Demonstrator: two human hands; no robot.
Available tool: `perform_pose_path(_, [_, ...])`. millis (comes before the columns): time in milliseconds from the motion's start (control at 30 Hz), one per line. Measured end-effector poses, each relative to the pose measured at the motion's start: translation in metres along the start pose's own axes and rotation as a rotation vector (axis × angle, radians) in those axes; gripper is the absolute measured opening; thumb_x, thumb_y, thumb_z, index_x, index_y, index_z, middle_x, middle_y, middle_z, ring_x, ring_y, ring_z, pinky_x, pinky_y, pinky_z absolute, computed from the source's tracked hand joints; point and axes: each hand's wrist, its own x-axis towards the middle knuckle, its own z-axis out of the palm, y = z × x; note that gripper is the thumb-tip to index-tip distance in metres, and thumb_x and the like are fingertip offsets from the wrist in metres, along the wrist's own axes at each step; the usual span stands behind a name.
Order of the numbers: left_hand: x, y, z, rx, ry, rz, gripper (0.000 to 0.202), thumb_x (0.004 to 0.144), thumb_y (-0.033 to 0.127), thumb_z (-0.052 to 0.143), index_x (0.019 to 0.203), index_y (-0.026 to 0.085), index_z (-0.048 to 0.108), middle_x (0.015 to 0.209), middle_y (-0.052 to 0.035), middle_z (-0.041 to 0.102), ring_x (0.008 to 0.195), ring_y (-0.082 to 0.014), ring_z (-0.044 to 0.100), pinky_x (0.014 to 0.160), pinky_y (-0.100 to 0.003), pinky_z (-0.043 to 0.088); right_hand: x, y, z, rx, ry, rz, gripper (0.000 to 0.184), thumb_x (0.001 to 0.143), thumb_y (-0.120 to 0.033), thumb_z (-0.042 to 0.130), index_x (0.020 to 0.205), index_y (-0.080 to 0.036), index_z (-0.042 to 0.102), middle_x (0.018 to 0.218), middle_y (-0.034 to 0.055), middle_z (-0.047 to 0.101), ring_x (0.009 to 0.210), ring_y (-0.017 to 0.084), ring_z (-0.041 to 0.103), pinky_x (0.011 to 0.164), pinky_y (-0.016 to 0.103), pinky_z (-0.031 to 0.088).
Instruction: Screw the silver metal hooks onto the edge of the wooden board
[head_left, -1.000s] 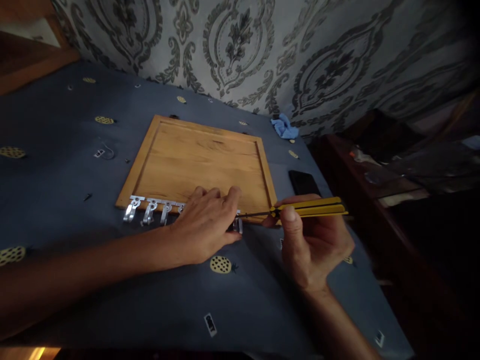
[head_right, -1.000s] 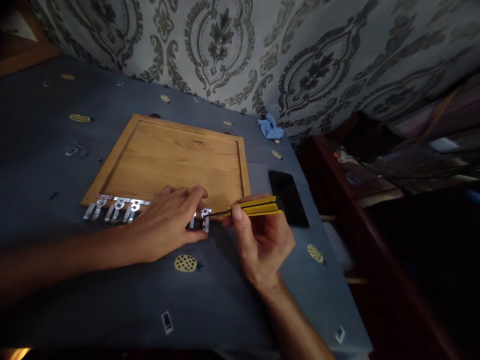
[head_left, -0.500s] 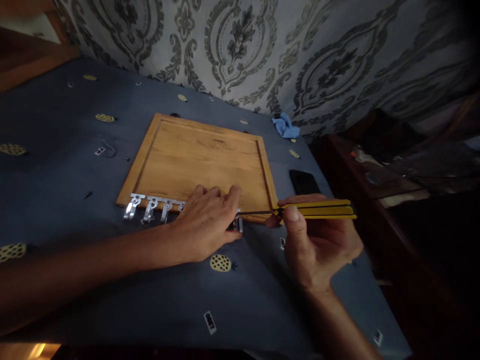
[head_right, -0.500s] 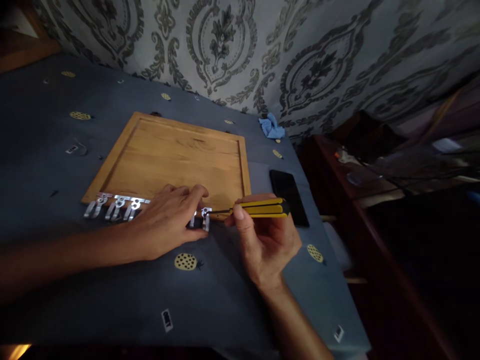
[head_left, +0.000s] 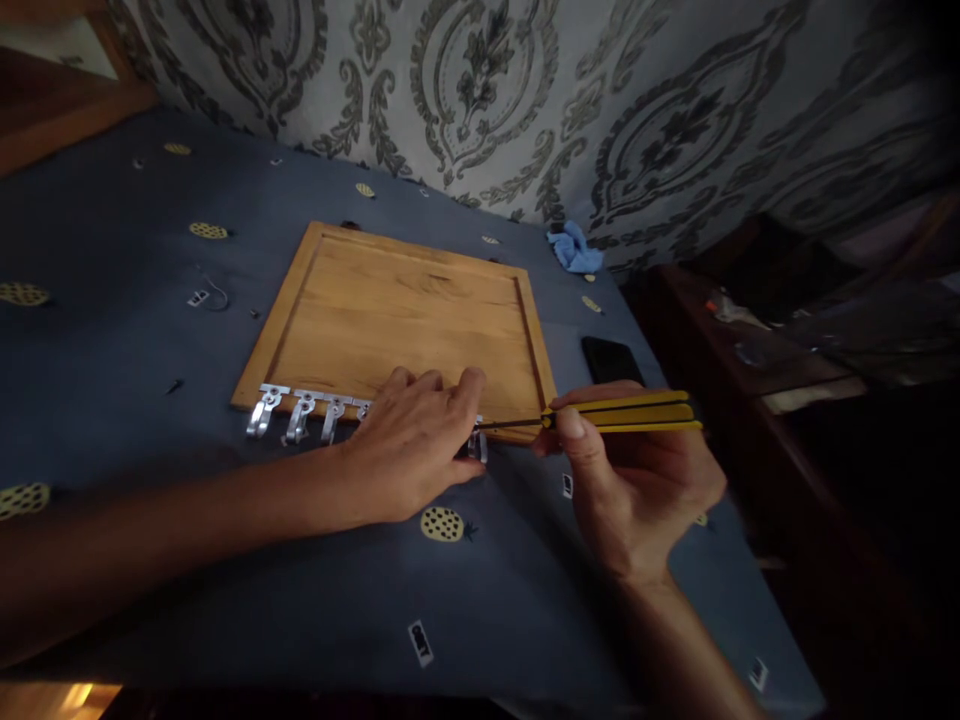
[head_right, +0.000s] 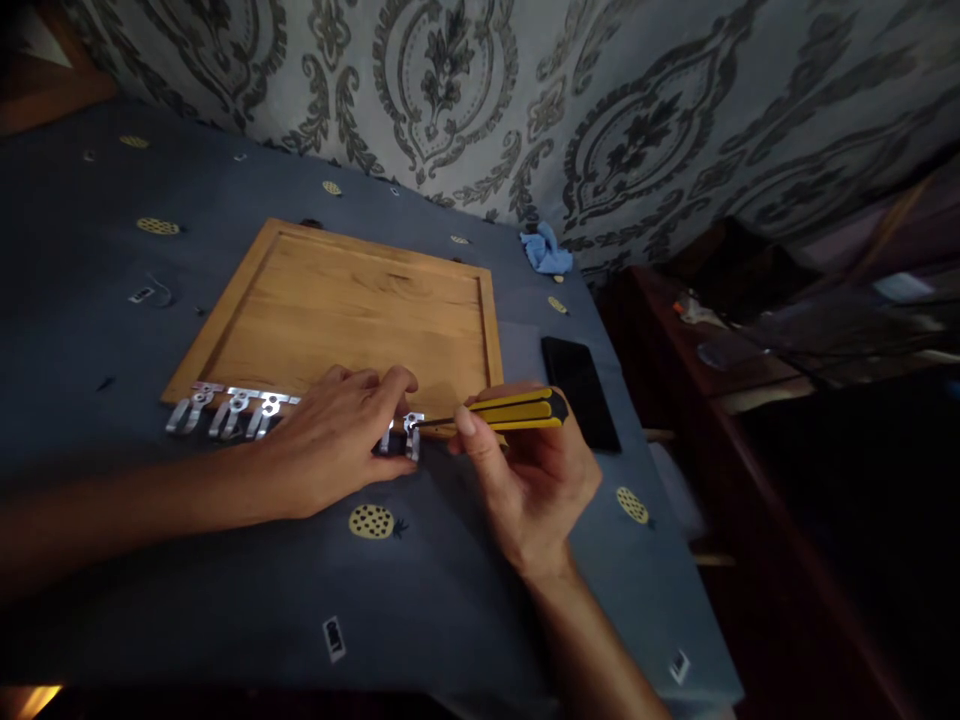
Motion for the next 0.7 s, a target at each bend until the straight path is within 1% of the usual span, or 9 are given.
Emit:
perform_pose_path(67, [0.0,0.0,0.0,-0.003,-0.003,0.005,0.05,0.085,0.039,0.075,0.117,0.016,0.046,0.104,-0.0085,0.069,0.102,-0.031,0.064,0.088,-0.043,0.043,0.002,-0.001,-0.001,0.016,-0.017,0.039,0.012,0.081,-0.03,0.079,0.082,-0.024,0.068,0.076,-0.0019,0.065,0.05,0.009,0.059,0.044,0.024,0.051])
perform_pose_path(167, [0.001,0.0,-0.002,-0.008,-0.007,0.003,0.047,0.085,0.039,0.074,0.116,0.016,0.046,0.105,-0.0089,0.069,0.102,-0.0314,0.064,0.088,-0.043,0.043,0.006,-0.005,-0.002,0.036,-0.088,0.109,0.014,0.079,-0.034,0.081,0.081,-0.024,0.071,0.078,-0.0019,0.067,0.049,0.008,0.057,0.044,0.023,0.052])
perform_pose_path(267, [0.001,0.0,-0.002,-0.009,-0.006,-0.005,0.051,0.085,0.039,0.075,0.119,0.015,0.046,0.107,-0.0099,0.069,0.105,-0.0319,0.063,0.089,-0.043,0.043,0.013,-0.009,-0.006,0.04,-0.165,0.157,0.016,0.079,-0.037,0.08,0.075,-0.024,0.072,0.078,-0.0013,0.069,0.054,0.01,0.062,0.048,0.023,0.056])
perform_pose_path(367, [0.001,-0.001,-0.001,-0.015,-0.001,0.018,0.054,0.084,0.04,0.076,0.122,0.015,0.045,0.105,-0.0097,0.069,0.102,-0.0304,0.064,0.087,-0.041,0.044,0.02,-0.01,-0.013,0.0,-0.263,0.182,0.013,0.079,-0.035,0.08,0.077,-0.024,0.074,0.077,-0.0004,0.072,0.058,0.013,0.068,0.051,0.023,0.059])
perform_pose_path(500, [-0.001,-0.003,0.001,-0.005,0.034,0.037,0.054,0.085,0.041,0.075,0.121,0.015,0.045,0.102,-0.0095,0.07,0.1,-0.0301,0.064,0.085,-0.04,0.043,0.025,-0.011,-0.02,0.019,-0.381,0.169,0.013,0.084,-0.036,0.075,0.08,-0.024,0.077,0.081,0.0024,0.075,0.063,0.016,0.073,0.054,0.025,0.061])
perform_pose_path(600, [-0.001,-0.003,0.001,0.002,0.033,0.024,0.051,0.085,0.041,0.073,0.12,0.017,0.045,0.103,-0.0093,0.07,0.101,-0.0301,0.064,0.086,-0.04,0.043,0.025,-0.012,-0.019,0.042,-0.361,0.196,0.01,0.083,-0.035,0.076,0.087,-0.026,0.077,0.082,0.0015,0.076,0.061,0.016,0.073,0.057,0.028,0.064])
perform_pose_path(633, [-0.001,-0.003,0.001,0.004,0.032,0.019,0.051,0.085,0.041,0.074,0.12,0.017,0.045,0.104,-0.0091,0.07,0.101,-0.03,0.064,0.086,-0.04,0.043,0.024,-0.012,-0.016,0.041,-0.337,0.196,0.009,0.082,-0.034,0.078,0.086,-0.026,0.077,0.085,0.0014,0.077,0.059,0.015,0.072,0.056,0.029,0.064])
perform_pose_path(700, [0.0,-0.002,0.002,0.004,0.037,0.018,0.052,0.085,0.041,0.074,0.12,0.017,0.044,0.104,-0.0089,0.07,0.102,-0.0301,0.064,0.087,-0.041,0.043,0.025,-0.013,-0.011,0.03,-0.293,0.181,0.011,0.079,-0.034,0.08,0.076,-0.025,0.075,0.086,0.0012,0.076,0.055,0.013,0.069,0.052,0.028,0.062])
